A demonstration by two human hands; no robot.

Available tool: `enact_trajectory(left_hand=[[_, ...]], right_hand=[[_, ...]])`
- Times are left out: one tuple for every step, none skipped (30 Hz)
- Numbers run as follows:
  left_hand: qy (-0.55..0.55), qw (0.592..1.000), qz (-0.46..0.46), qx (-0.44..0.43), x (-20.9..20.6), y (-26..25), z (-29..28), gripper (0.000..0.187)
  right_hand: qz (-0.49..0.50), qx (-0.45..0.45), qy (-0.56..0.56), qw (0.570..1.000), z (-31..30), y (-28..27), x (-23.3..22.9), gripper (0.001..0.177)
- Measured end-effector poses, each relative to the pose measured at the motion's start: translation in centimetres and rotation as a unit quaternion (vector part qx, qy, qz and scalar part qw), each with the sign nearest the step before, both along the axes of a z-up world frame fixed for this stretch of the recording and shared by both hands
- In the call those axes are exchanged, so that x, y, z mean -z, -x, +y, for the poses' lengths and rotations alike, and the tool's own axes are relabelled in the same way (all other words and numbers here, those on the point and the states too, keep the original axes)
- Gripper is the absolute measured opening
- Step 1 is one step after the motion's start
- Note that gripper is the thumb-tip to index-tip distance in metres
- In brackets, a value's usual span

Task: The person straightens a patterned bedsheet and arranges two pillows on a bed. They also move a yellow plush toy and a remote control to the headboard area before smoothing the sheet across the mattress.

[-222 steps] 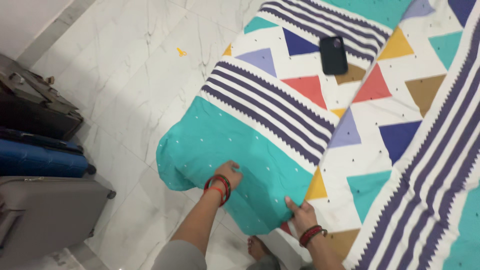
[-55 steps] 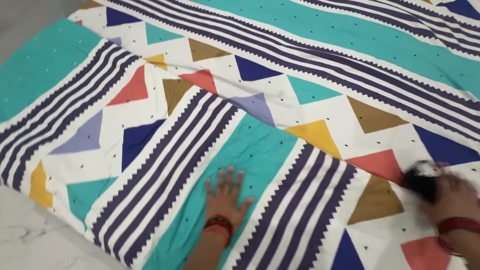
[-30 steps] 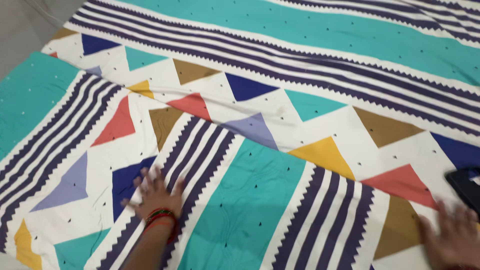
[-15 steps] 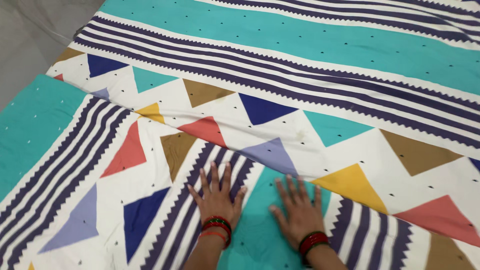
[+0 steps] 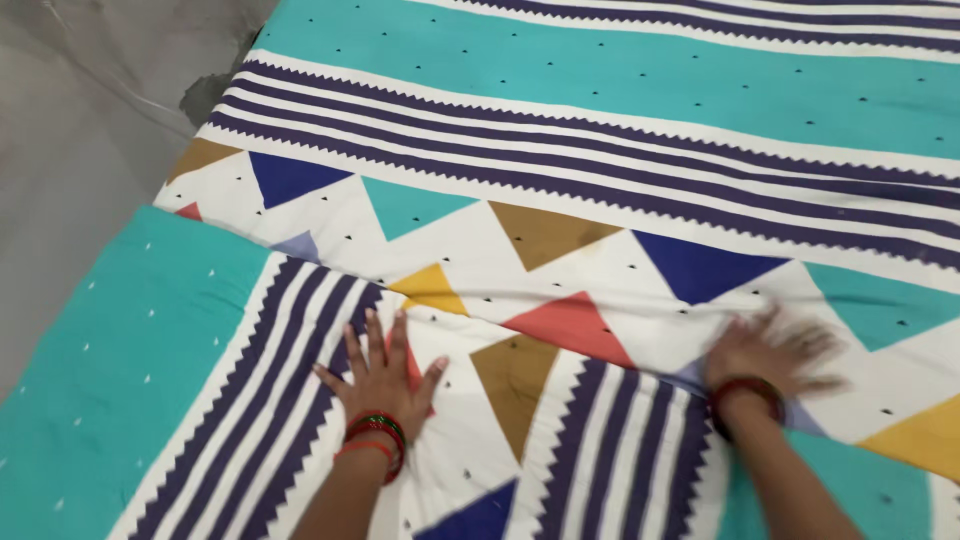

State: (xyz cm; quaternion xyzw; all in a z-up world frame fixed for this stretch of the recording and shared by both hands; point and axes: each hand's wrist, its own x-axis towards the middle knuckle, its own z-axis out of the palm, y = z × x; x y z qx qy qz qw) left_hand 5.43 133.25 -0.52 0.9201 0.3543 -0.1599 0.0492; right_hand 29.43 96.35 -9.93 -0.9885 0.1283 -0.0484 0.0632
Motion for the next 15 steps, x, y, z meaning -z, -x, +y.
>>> enact_trajectory(left_hand=[[-0.009, 1.000, -0.011, 0.019, 0.6, 0.1, 0.4, 0.094], [-0.016, 0.999, -0.034, 0.022, 1.1, 0.3, 0.5, 0.094], [-0.023, 0.998, -0.057, 0.025, 1.7, 0.6, 0.4, 0.095], [-0.032, 0.996, -0.082, 0.029, 2.0, 0.7, 0.6, 0.095], [-0.067, 0.986, -0.145, 0.055, 2.3, 0.7, 0.9, 0.094], [-0.098, 0.971, -0.204, 0.080, 2.4, 0.8, 1.0, 0.092], [-0.129, 0.950, -0.263, 0.103, 2.4, 0.8, 1.0, 0.091], [-0.070, 0.987, -0.101, 0.104, 2.4, 0.4, 0.9, 0.091], [-0.011, 0.993, 0.066, 0.102, 2.4, 0.2, 0.9, 0.091], [0.043, 0.967, 0.234, 0.092, 2.1, 0.2, 1.1, 0.091], [0.040, 0.977, 0.193, 0.087, 2.0, 0.2, 1.4, 0.095], [0.037, 0.985, 0.151, 0.079, 2.0, 0.3, 1.6, 0.099], [0.035, 0.991, 0.109, 0.071, 2.3, 0.5, 1.7, 0.104], [-0.019, 0.995, -0.020, 0.093, 2.7, 0.5, 1.8, 0.099], [-0.074, 0.980, -0.149, 0.110, 3.4, 0.4, 1.8, 0.096]], right_hand=[[0.010, -0.046, -0.045, 0.998, 4.4, -0.4, -0.2, 0.089], [0.019, -0.074, -0.039, 0.996, 9.9, 0.5, -0.4, 0.090], [-0.120, -0.183, -0.016, 0.976, 15.0, 1.8, -1.1, 0.095], [-0.013, -0.281, -0.104, 0.954, 20.3, 3.4, -1.9, 0.095], [0.094, -0.369, -0.190, 0.905, 26.5, 5.4, -2.7, 0.097], [0.108, -0.457, -0.149, 0.870, 31.1, 8.1, -3.8, 0.089], [0.133, -0.601, -0.007, 0.788, 34.9, 10.6, -4.9, 0.059], [0.324, -0.579, -0.198, 0.722, 37.2, 12.5, -6.0, 0.070], [0.282, -0.597, -0.237, 0.713, 37.5, 13.0, -6.7, 0.070], [0.239, -0.615, -0.277, 0.699, 37.7, 14.0, -7.5, 0.070], [0.194, -0.632, -0.316, 0.681, 37.5, 14.7, -8.3, 0.070], [0.123, -0.602, -0.307, 0.727, 35.5, 14.3, -8.7, 0.067], [0.050, -0.568, -0.295, 0.767, 32.6, 13.2, -8.9, 0.064], [-0.072, -0.520, -0.136, 0.840, 29.7, 12.0, -8.8, 0.071], [-0.157, -0.517, -0.065, 0.839, 24.9, 11.2, -8.9, 0.026]])
